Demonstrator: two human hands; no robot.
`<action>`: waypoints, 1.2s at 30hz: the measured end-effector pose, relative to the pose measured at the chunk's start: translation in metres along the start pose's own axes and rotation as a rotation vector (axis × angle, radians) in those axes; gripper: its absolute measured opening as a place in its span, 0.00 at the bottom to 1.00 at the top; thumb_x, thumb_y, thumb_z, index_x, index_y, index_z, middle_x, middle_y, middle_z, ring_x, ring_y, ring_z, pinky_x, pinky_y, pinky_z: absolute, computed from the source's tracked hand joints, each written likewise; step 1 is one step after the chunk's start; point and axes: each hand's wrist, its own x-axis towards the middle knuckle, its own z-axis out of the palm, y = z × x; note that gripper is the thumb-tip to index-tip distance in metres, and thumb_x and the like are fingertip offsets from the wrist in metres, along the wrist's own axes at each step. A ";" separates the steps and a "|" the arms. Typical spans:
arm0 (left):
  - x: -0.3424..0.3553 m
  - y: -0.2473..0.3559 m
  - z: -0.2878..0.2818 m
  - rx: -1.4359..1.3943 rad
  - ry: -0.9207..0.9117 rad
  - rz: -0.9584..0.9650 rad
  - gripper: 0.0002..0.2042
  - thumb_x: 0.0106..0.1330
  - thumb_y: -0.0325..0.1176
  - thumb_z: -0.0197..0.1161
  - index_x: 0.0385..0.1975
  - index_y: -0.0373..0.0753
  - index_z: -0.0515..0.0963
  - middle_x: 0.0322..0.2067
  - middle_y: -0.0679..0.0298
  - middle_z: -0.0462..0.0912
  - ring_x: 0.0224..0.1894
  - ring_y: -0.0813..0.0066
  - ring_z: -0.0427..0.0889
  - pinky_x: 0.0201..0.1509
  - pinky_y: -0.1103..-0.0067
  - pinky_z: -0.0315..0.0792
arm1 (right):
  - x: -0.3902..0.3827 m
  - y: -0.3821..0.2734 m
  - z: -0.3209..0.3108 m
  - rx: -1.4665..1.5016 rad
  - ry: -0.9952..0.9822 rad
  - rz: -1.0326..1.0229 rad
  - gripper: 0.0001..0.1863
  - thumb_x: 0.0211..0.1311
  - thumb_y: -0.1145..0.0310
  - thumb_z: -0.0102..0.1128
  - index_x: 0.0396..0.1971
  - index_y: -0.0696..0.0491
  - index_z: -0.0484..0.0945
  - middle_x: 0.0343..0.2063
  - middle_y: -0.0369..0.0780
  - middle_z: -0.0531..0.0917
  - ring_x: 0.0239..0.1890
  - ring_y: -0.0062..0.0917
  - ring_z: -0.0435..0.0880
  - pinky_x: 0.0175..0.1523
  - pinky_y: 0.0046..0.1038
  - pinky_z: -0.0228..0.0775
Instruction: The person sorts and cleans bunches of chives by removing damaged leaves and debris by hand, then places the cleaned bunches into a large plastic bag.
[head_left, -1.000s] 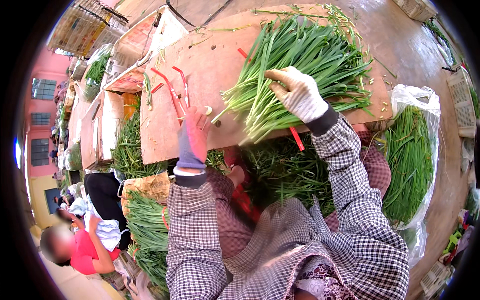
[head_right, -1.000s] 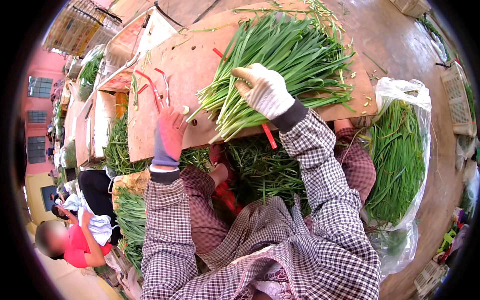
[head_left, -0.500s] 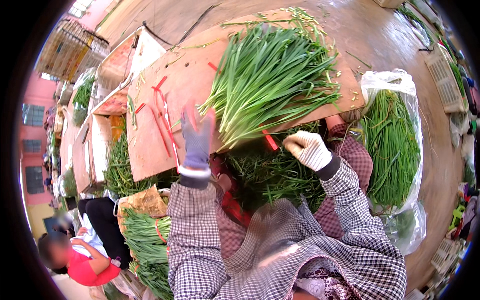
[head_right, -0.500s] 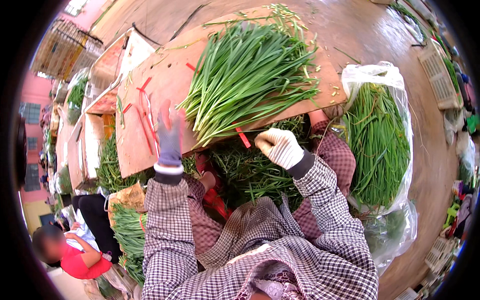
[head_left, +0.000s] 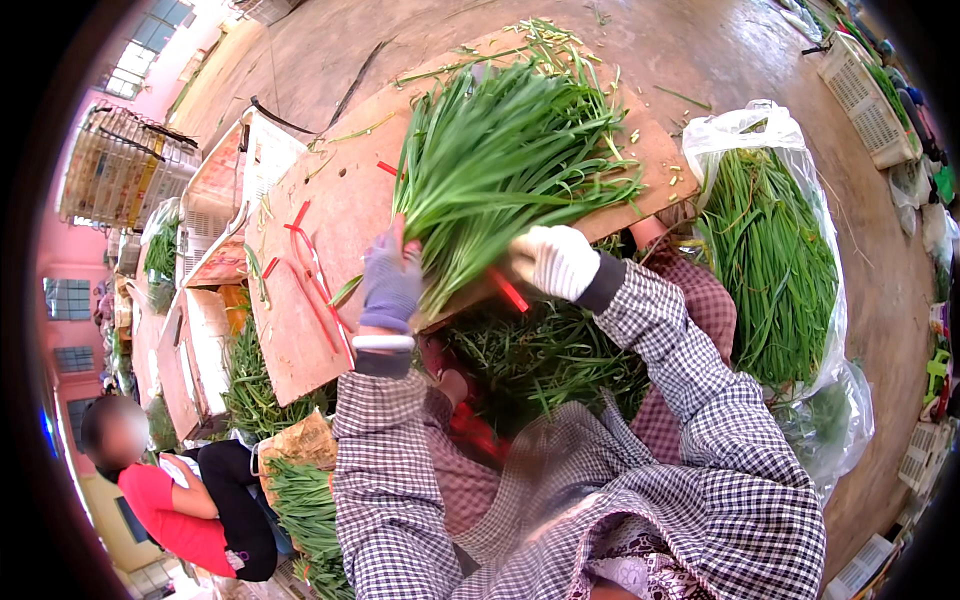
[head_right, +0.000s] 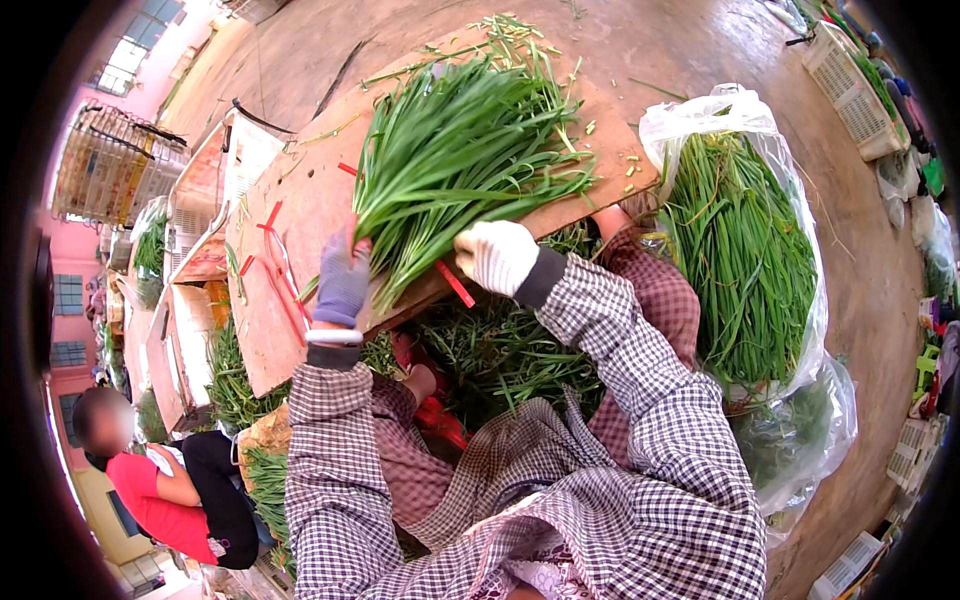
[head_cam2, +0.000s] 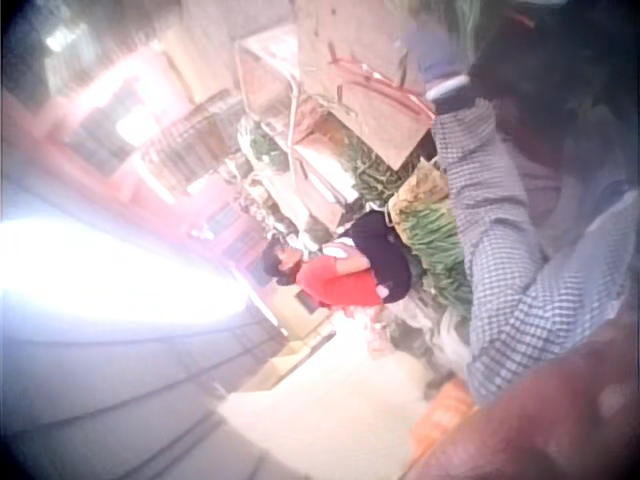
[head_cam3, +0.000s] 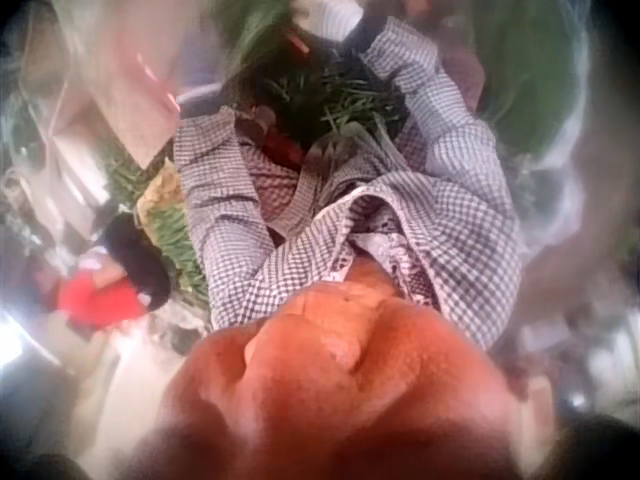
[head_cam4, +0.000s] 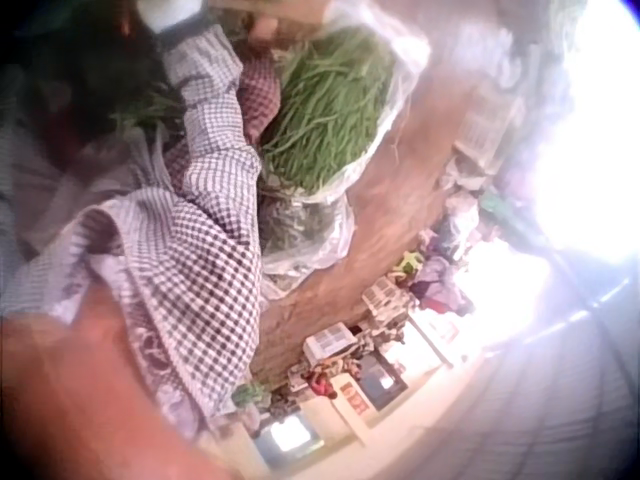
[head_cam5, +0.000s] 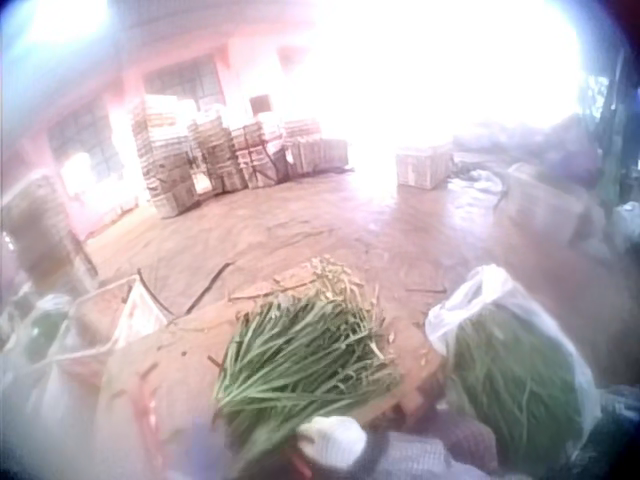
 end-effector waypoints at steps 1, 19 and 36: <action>0.005 -0.006 -0.007 -0.079 -0.033 -0.060 0.24 0.64 0.35 0.54 0.59 0.34 0.64 0.45 0.45 0.75 0.46 0.48 0.75 0.52 0.63 0.68 | 0.010 -0.001 0.002 -0.033 -0.003 -0.009 0.09 0.51 0.63 0.58 0.21 0.53 0.77 0.19 0.46 0.78 0.22 0.40 0.80 0.28 0.37 0.73; 0.001 0.052 -0.034 0.346 -0.091 0.081 0.58 0.39 0.62 0.71 0.66 0.33 0.50 0.60 0.40 0.58 0.65 0.46 0.55 0.67 0.62 0.51 | 0.056 0.006 0.017 -0.087 -0.073 -0.011 0.11 0.50 0.61 0.56 0.22 0.53 0.80 0.16 0.47 0.78 0.22 0.42 0.80 0.31 0.39 0.73; 0.021 0.021 -0.044 -0.964 -0.232 -0.355 0.43 0.56 0.50 0.67 0.66 0.34 0.53 0.55 0.52 0.71 0.55 0.69 0.72 0.56 0.78 0.66 | 0.103 -0.003 0.020 -0.053 0.031 -0.093 0.10 0.49 0.65 0.62 0.33 0.48 0.82 0.25 0.42 0.78 0.29 0.38 0.80 0.34 0.35 0.73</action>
